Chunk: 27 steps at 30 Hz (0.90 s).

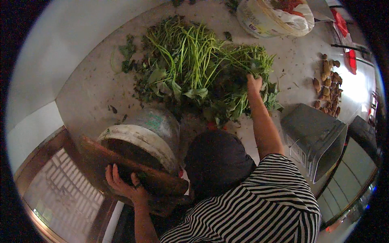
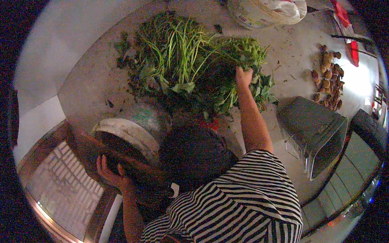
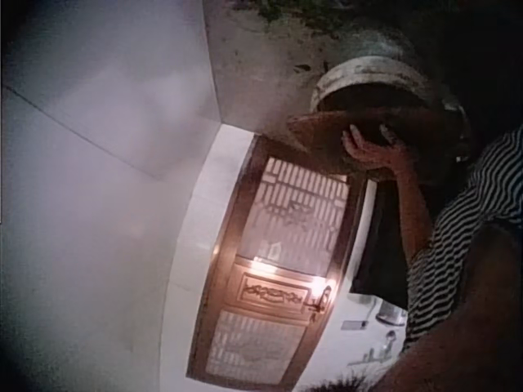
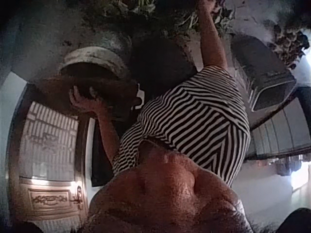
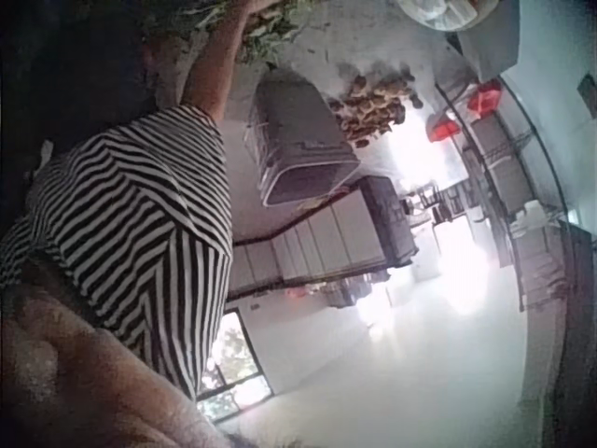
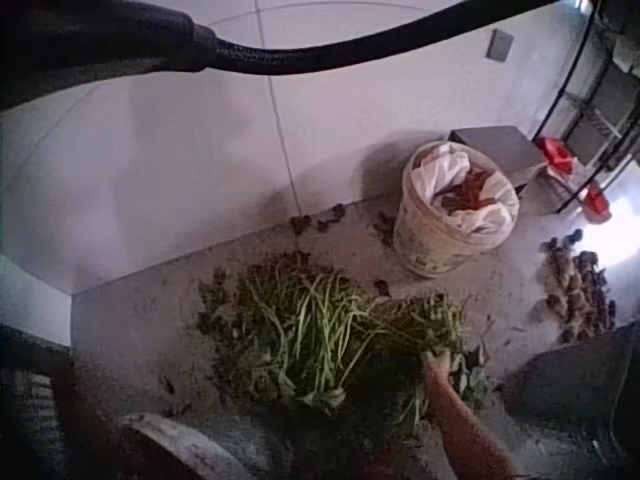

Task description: The person gathers leafy green vegetables from a pile on the floor and places them on a wooden cutting board. Using a large knife, the person repeatedly chops the vegetables into smaller pieces on the board.

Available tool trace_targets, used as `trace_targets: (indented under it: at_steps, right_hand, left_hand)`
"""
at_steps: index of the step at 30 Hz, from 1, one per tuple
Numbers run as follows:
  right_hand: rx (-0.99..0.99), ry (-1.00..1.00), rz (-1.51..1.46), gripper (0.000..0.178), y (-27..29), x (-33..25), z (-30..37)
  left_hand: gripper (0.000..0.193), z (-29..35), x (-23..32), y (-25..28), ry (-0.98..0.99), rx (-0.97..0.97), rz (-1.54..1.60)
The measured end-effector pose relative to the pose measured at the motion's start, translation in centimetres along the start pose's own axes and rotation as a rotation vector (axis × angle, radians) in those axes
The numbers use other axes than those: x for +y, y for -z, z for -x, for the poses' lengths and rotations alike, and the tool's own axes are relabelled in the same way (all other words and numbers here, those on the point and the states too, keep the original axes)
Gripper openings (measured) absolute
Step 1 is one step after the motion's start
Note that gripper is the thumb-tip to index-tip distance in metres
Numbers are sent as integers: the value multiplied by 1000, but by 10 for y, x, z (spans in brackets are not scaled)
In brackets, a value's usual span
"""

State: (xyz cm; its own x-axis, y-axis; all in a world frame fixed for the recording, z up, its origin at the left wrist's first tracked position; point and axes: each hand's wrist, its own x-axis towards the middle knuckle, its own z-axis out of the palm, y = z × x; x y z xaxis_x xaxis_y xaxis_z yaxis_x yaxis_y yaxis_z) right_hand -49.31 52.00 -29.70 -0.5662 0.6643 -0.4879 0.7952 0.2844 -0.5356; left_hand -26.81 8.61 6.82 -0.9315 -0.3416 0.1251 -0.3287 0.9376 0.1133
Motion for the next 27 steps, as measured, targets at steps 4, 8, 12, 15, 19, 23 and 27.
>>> trace_targets:
  at_steps: [4, 8, 12, 15, 19, 23, 27]
  right_hand:
    - [57, 225, 164, 92, -37, -52, 69]
    - [-79, 147, 445, 98, -23, -62, 54]
    - [-98, 431, 383, 66, 41, -72, 34]
    - [-43, 418, 479, 72, 84, -81, 21]
    - [78, 189, 300, 90, 63, -19, -53]
    - [31, 172, 454, 103, 12, -52, -9]
    - [187, 517, 724, 93, -2, -73, 41]
  left_hand:
    - [59, 0, 4, 2, 7, -2, 7]
    - [59, -1, 3, 5, 13, -24, -7]
    - [59, 3, 3, 1, 43, -19, 19]
    - [59, 6, 4, 3, 62, -26, 32]
    - [59, 2, 1, 1, 23, -28, 19]
    - [59, 1, 3, 2, 44, -41, 16]
    - [59, 3, 4, 2, 60, -46, 9]
